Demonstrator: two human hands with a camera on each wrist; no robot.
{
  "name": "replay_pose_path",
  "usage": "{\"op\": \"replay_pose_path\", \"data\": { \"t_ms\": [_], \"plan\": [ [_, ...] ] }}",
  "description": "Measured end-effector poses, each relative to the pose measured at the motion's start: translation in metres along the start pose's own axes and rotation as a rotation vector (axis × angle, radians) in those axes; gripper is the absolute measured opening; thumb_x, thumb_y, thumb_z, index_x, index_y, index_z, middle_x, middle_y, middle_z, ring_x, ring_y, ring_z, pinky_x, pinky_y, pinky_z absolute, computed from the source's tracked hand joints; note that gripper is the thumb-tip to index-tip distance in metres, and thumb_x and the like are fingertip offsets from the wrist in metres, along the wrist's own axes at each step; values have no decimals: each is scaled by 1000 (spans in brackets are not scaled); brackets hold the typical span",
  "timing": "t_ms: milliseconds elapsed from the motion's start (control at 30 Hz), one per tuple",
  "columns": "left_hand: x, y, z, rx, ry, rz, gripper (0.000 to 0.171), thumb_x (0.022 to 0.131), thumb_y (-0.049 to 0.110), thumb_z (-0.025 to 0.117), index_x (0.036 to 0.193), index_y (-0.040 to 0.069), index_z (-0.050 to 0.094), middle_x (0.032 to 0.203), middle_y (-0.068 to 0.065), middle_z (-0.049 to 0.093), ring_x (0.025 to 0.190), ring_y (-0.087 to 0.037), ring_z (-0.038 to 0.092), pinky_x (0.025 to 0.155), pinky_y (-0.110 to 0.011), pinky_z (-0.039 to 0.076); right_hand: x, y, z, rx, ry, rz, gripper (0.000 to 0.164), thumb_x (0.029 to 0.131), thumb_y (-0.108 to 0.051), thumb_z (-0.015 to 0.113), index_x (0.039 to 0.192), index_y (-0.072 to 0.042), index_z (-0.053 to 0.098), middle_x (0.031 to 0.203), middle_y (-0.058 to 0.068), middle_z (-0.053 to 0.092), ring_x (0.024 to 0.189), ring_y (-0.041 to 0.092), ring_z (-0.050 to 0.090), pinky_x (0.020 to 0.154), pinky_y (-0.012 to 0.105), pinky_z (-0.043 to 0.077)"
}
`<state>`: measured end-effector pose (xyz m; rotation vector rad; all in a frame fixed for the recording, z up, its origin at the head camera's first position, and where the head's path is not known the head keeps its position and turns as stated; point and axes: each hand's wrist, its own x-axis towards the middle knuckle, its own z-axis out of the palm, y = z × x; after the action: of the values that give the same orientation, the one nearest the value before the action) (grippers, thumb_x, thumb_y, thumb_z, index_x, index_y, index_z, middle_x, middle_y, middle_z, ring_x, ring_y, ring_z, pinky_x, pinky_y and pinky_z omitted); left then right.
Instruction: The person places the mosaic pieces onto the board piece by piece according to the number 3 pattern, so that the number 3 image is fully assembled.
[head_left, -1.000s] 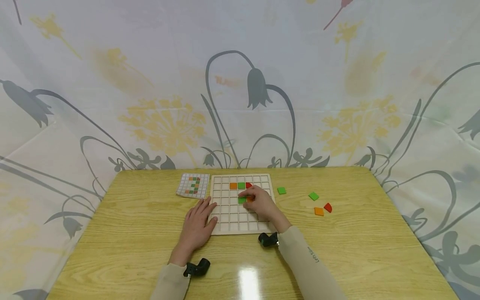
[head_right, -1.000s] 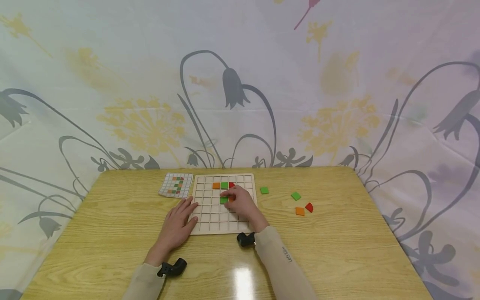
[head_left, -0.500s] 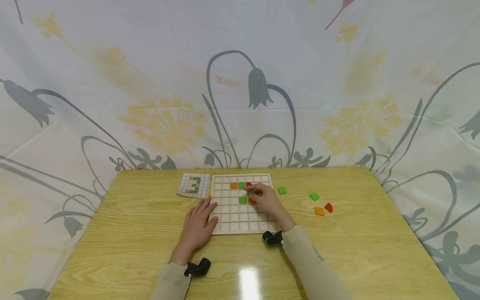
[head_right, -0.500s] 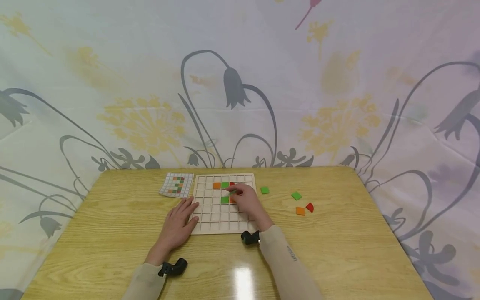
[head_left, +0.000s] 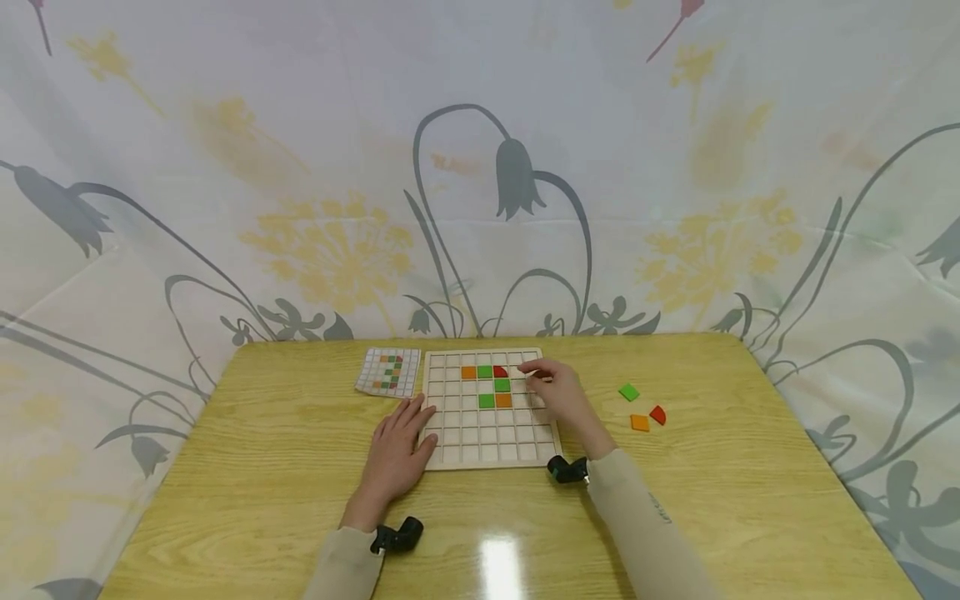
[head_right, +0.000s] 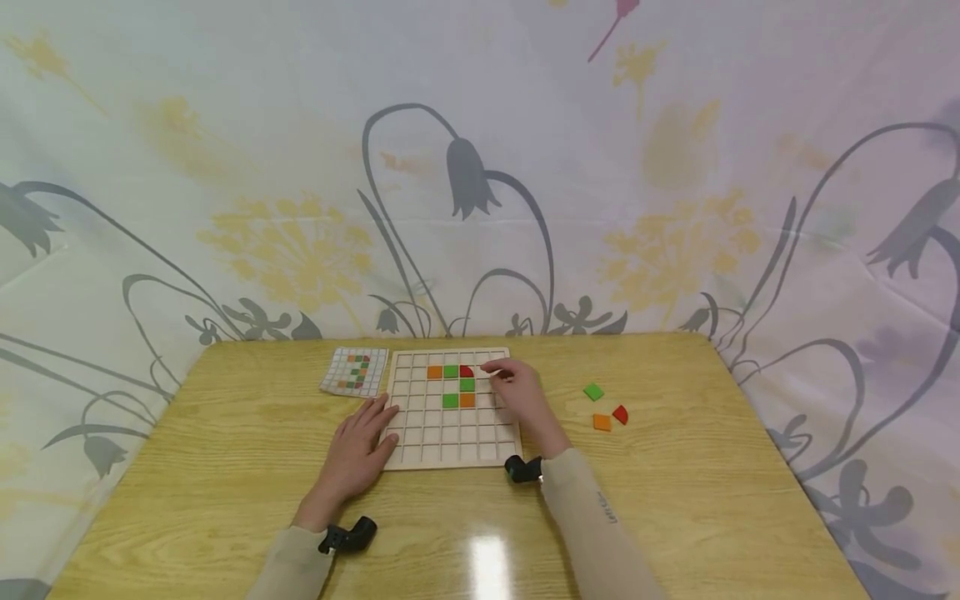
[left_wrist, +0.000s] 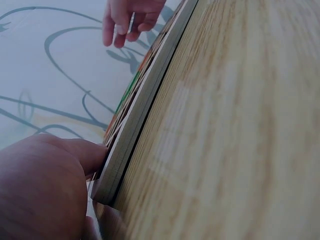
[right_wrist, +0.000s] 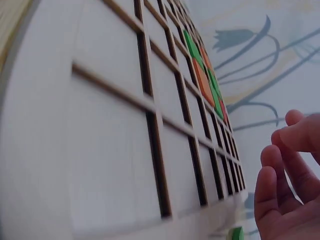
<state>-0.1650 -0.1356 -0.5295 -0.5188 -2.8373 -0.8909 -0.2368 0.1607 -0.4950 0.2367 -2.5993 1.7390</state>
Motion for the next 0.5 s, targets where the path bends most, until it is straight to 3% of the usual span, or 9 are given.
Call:
{"op": "replay_pose_path", "data": {
  "t_ms": [133,333,500],
  "plan": [
    [0,-1,2,1,0,-2,47,103,26,55,146,8,51,158,-12,35,146,-37,26,113,-63,20,-1,9,-12,-75,68,14,25,97,0,57,118,-1,71,116,17,65,100,29,60,76,34,52],
    [0,-2,3,6,3,-3,47,102,25,55,146,8,51,158,-12,36,146,-37,26,113,-62,20,-5,22,-33,-128,141,22,28,95,2,57,121,0,69,127,20,60,112,36,57,87,48,52],
    [0,-2,3,8,6,-1,47,103,26,54,146,8,51,158,-12,36,146,-37,26,113,-62,21,-8,31,-46,-151,121,36,33,93,5,56,124,2,67,137,22,54,123,40,52,96,53,48]
  ]
}}
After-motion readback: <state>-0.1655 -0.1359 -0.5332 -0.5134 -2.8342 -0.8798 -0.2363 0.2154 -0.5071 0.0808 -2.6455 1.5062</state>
